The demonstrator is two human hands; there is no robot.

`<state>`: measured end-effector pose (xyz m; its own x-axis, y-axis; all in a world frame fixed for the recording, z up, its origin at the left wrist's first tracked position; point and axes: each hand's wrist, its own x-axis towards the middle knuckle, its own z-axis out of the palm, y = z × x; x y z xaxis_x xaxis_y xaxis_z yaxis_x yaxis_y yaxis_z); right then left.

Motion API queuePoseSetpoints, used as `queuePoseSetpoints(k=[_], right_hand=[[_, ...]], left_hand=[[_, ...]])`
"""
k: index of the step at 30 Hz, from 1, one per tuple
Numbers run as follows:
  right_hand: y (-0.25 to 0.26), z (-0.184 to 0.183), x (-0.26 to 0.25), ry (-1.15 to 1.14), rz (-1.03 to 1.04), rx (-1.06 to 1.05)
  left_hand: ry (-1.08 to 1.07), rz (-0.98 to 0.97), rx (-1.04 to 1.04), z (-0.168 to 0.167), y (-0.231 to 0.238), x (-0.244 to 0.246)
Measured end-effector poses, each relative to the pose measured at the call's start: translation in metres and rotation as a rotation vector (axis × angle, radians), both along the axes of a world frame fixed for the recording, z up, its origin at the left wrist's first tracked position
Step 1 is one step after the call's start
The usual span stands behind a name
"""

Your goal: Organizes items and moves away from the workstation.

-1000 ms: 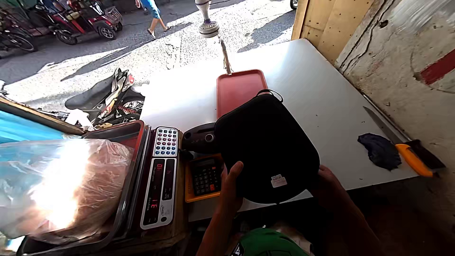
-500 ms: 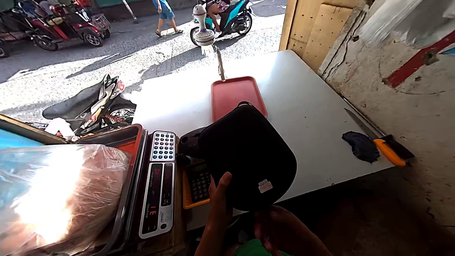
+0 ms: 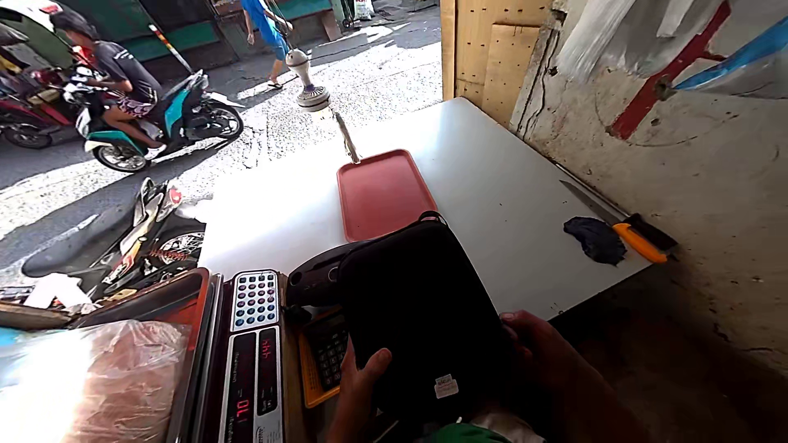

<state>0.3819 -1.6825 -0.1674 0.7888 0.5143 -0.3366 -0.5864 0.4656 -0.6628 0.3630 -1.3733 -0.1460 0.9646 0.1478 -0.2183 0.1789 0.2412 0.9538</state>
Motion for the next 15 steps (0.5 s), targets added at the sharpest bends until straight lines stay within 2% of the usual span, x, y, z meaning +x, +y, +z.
queuePoseSetpoints(k=[2,8,15], right_hand=[[-0.015,0.013,0.018,-0.057,0.004,-0.204],[-0.068,0.051,0.093,-0.133,0.009,-0.526],[-0.079,0.06,0.14,-0.265,0.153,-0.999]], left_hand=[[0.023,-0.115,0.041,-0.007,-0.001,-0.006],[0.01,-0.513,0.242,-0.015,-0.022,-0.001],[0.119,-0.582,0.16,-0.029,-0.059,0.03]])
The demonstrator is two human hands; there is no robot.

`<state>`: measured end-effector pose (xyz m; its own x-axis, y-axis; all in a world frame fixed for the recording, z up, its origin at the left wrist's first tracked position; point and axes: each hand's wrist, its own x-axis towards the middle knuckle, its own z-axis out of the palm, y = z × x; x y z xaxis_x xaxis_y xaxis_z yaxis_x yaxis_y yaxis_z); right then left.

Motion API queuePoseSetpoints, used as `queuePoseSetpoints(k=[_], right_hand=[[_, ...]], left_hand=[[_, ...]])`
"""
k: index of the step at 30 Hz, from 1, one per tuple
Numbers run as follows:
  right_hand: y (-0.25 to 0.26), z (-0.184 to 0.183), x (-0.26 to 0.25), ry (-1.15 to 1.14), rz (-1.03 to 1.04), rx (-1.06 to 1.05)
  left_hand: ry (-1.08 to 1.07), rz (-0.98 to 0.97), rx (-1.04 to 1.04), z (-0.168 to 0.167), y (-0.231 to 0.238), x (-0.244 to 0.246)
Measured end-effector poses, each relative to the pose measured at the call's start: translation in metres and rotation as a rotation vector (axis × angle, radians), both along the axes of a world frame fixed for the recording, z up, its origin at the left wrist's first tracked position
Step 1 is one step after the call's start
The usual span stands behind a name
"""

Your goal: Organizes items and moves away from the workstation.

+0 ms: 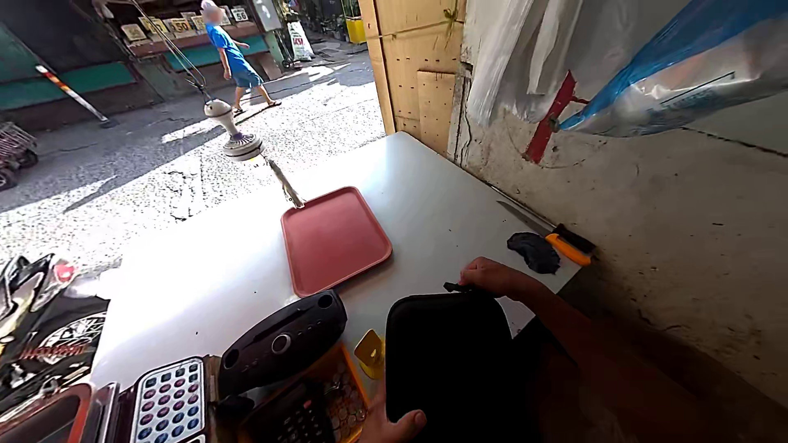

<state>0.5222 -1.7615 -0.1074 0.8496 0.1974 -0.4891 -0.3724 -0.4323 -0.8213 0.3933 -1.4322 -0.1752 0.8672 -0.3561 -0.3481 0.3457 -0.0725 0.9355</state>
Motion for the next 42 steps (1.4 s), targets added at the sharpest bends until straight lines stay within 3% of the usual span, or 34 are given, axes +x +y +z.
queuePoseSetpoints(k=[4,9,13,20,24,28,31,33,35,37,39,42], right_hand=[[-0.022,0.017,0.024,-0.102,0.006,-0.169],[-0.068,0.068,0.098,-0.672,-0.549,-0.255],[-0.099,0.115,0.162,-1.021,-0.728,-0.493],[-0.109,0.148,0.196,-0.967,-0.732,-0.8],[-0.12,0.148,0.194,-1.07,-0.735,-0.822],[-0.126,0.153,0.189,-1.097,-0.749,-0.708],[-0.127,0.162,0.18,-1.073,-0.659,-0.678],[-0.126,0.169,0.173,-1.094,-0.608,-0.715],[-0.113,0.168,0.161,-1.099,-0.513,-0.802],[-0.087,0.149,0.136,-0.96,-0.269,-0.93],[-0.051,0.1,0.099,-0.699,0.101,-0.987],[0.024,0.021,0.001,-0.602,0.621,-0.792]], left_hand=[[0.105,0.088,-0.065,-0.018,-0.021,0.014],[0.211,0.15,-0.152,-0.056,-0.052,0.022],[0.241,0.156,-0.141,-0.089,-0.065,0.032],[0.28,0.204,-0.12,-0.133,-0.063,0.047],[0.292,0.249,-0.123,-0.145,-0.061,0.049],[0.292,0.258,-0.115,-0.147,-0.063,0.052],[0.263,0.204,0.008,-0.143,-0.065,0.059],[0.186,0.168,0.241,-0.136,-0.065,0.065],[0.047,0.129,0.509,-0.116,-0.065,0.062],[-0.175,0.136,0.689,-0.09,-0.065,0.053],[-0.376,0.204,0.588,-0.055,-0.062,0.045],[-0.294,0.151,0.061,0.003,-0.057,0.043]])
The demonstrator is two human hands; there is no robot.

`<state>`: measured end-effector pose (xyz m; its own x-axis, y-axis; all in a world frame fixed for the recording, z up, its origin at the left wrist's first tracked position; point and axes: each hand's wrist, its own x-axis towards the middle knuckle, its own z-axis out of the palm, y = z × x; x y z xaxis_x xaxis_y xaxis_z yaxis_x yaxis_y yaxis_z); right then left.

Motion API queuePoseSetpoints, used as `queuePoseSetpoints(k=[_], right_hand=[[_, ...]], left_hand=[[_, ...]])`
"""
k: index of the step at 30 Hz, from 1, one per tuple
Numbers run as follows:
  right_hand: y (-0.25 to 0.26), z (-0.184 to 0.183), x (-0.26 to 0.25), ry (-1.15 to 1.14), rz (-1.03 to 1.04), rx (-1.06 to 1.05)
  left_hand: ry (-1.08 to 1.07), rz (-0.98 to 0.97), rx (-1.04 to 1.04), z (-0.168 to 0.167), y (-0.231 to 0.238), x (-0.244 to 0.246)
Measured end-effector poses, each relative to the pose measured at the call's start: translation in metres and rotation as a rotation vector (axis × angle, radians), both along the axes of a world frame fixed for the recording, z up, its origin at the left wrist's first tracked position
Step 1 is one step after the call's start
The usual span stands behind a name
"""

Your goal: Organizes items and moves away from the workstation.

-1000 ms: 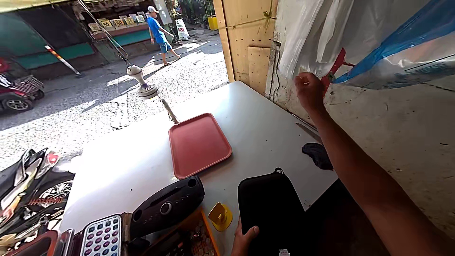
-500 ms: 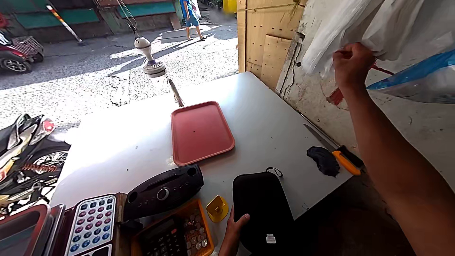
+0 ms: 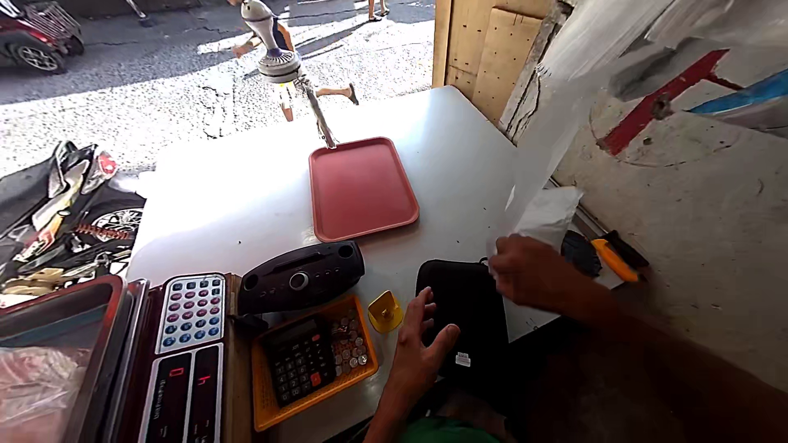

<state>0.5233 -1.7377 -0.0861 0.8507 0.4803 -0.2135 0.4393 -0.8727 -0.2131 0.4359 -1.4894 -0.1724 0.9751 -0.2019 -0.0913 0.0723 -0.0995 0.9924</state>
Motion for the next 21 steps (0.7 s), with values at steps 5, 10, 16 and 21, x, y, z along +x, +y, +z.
queuePoseSetpoints(k=[5,10,16,21], right_hand=[[0.105,-0.081,-0.142,0.115,0.38,0.419],[0.08,-0.072,-0.161,0.428,0.373,0.831],[0.043,-0.055,-0.131,0.059,0.071,1.16],[0.105,-0.048,-0.103,0.095,0.196,1.044]], left_hand=[[0.253,-0.254,-0.096,0.01,-0.003,-0.002],[0.031,0.057,-0.127,-0.009,0.035,-0.043],[-0.127,0.324,-0.388,0.014,0.085,-0.091],[-0.295,0.214,-0.43,0.03,0.118,-0.125]])
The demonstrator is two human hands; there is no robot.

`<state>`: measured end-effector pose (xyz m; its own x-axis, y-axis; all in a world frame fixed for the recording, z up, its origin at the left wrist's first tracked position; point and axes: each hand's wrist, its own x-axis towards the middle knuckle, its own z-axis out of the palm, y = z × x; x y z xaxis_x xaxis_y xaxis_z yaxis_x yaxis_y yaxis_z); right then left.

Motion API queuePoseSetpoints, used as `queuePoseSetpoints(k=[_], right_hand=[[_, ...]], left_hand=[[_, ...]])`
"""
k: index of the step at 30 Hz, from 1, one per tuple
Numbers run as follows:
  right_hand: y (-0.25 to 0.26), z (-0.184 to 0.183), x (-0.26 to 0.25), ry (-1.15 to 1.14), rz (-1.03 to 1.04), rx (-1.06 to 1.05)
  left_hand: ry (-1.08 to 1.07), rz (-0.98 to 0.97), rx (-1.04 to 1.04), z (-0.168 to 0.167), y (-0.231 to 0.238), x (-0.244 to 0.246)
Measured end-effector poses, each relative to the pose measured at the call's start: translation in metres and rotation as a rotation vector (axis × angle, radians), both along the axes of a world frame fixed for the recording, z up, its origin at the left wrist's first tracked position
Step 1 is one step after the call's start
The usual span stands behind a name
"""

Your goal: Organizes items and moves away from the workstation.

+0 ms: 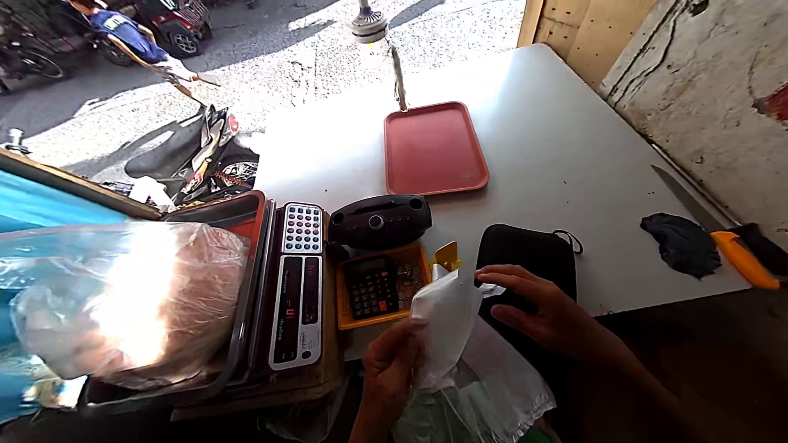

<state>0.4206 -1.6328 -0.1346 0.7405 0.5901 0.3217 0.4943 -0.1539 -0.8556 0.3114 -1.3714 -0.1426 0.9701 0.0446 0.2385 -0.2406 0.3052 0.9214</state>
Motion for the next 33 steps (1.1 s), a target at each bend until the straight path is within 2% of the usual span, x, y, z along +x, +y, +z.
queuePoseSetpoints(k=[2,5,7,9,11,12,13,15,16,17,20,22,25,27,28,30,33], right_hand=[[0.019,0.004,0.008,0.051,0.155,-0.054],[0.042,0.002,0.009,0.203,0.424,-0.017],[0.05,-0.002,0.006,0.358,0.552,-0.042],[0.055,-0.01,-0.004,0.421,0.564,-0.091],[0.06,-0.016,-0.023,0.474,0.459,-0.12],[0.064,-0.018,-0.037,0.505,0.383,-0.11],[0.068,-0.021,-0.052,0.527,0.317,-0.07],[0.077,-0.029,-0.082,0.495,0.324,0.053],[0.084,-0.033,-0.097,0.469,0.341,0.072],[0.091,-0.036,-0.111,0.457,0.333,0.058],[0.097,-0.044,-0.14,0.519,0.254,0.028],[0.076,-0.05,-0.141,0.688,0.233,0.233],[0.035,-0.035,-0.13,0.976,0.146,0.622],[0.009,-0.016,-0.123,1.052,0.007,0.74],[-0.002,-0.01,-0.118,1.047,-0.005,0.776],[-0.011,-0.008,-0.111,0.982,0.03,0.75],[-0.008,-0.007,-0.103,0.942,0.303,0.554]], left_hand=[[-0.059,-0.012,0.035,0.005,0.013,-0.016],[-0.106,0.014,0.096,0.005,0.035,-0.04],[-0.102,0.078,0.241,0.003,0.055,-0.051],[-0.044,0.303,0.543,0.003,0.071,-0.062],[0.0,0.555,0.87,0.003,0.079,-0.075],[0.022,0.644,0.921,0.007,0.076,-0.082],[0.07,0.638,0.883,0.013,0.067,-0.09],[0.23,0.329,0.65,0.023,0.043,-0.106],[0.302,0.156,0.525,0.021,0.031,-0.109],[0.357,0.062,0.421,0.013,0.019,-0.109],[0.355,0.117,0.259,-0.021,0.007,-0.107],[0.231,0.202,0.386,-0.045,0.023,-0.108],[0.181,0.465,0.954,-0.08,0.056,-0.115],[0.276,0.543,1.227,-0.098,0.075,-0.123],[0.339,0.519,1.277,-0.099,0.078,-0.127],[0.353,0.3,1.219,-0.077,0.069,-0.124],[0.076,-0.03,1.019,-0.045,0.009,-0.086]])
